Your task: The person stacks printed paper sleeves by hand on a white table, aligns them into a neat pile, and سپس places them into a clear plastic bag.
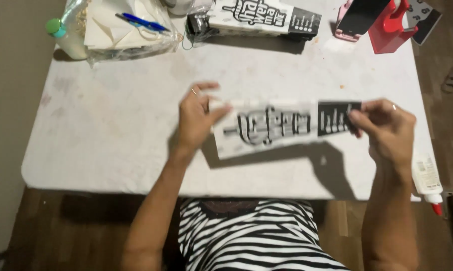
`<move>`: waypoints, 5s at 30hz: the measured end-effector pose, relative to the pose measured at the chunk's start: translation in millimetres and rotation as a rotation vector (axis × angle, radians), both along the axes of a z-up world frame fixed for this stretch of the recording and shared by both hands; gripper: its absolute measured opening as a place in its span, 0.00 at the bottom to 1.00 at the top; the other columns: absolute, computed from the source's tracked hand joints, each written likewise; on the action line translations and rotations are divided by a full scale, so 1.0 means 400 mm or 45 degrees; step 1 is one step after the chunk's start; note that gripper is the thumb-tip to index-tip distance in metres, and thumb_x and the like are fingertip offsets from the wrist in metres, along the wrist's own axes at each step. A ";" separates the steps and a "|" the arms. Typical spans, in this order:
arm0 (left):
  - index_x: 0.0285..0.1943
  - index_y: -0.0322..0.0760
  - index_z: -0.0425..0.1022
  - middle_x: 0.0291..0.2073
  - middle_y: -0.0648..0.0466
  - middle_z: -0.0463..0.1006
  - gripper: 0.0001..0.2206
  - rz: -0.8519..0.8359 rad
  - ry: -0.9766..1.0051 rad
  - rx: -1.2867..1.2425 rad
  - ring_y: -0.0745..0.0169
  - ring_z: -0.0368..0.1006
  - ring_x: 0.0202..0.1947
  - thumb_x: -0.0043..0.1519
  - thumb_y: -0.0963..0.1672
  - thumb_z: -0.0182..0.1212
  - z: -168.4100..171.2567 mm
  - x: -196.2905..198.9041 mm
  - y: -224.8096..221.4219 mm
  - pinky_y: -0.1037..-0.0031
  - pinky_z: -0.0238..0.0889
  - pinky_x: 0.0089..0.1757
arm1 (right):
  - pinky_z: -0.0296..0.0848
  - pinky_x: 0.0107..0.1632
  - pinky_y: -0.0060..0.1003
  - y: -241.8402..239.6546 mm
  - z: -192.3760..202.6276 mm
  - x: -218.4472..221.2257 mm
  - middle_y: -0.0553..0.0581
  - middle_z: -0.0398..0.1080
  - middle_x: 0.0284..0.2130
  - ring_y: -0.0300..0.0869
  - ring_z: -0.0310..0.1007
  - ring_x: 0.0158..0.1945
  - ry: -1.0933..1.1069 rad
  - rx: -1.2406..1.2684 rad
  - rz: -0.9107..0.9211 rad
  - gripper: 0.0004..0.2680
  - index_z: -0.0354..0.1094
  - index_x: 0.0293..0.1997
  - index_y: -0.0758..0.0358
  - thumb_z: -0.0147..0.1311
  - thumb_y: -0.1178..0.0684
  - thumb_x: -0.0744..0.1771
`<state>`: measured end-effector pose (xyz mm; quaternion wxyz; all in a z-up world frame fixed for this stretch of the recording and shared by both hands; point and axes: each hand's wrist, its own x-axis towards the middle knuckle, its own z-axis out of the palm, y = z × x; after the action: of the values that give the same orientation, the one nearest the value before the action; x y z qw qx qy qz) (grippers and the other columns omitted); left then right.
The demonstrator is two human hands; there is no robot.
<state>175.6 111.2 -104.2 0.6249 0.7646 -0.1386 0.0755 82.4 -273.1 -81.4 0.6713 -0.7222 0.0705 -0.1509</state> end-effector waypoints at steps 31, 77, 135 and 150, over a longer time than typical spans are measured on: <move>0.82 0.70 0.31 0.80 0.58 0.24 0.28 -0.244 -0.065 1.328 0.39 0.19 0.79 0.73 0.60 0.33 -0.163 0.679 -0.187 0.33 0.20 0.67 | 0.87 0.46 0.37 0.094 -0.011 0.778 0.55 0.80 0.38 0.41 0.84 0.42 0.895 0.176 -0.090 0.20 0.72 0.47 0.68 0.73 0.49 0.57; 0.76 0.36 0.55 0.55 0.43 0.79 0.50 -0.318 -0.005 -0.119 0.50 0.75 0.54 0.37 0.42 0.73 -0.115 -0.001 0.001 0.58 0.71 0.51 | 0.56 0.71 0.57 0.125 -0.110 0.068 0.71 0.61 0.64 0.61 0.58 0.70 -0.168 -0.498 0.359 0.35 0.60 0.68 0.69 0.74 0.59 0.54; 0.63 0.35 0.66 0.43 0.47 0.75 0.43 -0.211 -0.054 -0.004 0.61 0.71 0.45 0.42 0.58 0.77 -0.180 0.023 -0.048 0.62 0.65 0.53 | 0.32 0.76 0.61 0.134 -0.082 0.093 0.69 0.53 0.65 0.62 0.46 0.73 0.077 -1.651 0.550 0.55 0.29 0.80 0.62 0.67 0.24 0.53; 0.62 0.34 0.70 0.42 0.48 0.78 0.34 -0.090 -0.030 -0.040 0.60 0.73 0.44 0.47 0.49 0.80 -0.157 0.013 -0.073 0.63 0.68 0.51 | 0.44 0.73 0.55 0.102 -0.153 0.098 0.63 0.59 0.63 0.53 0.61 0.62 -0.126 -1.511 0.499 0.50 0.39 0.79 0.65 0.71 0.42 0.51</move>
<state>180.8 81.9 -166.9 0.6375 0.7483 -0.1716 0.0647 121.6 -232.3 -142.4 0.1734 -0.9636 -0.1902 -0.0715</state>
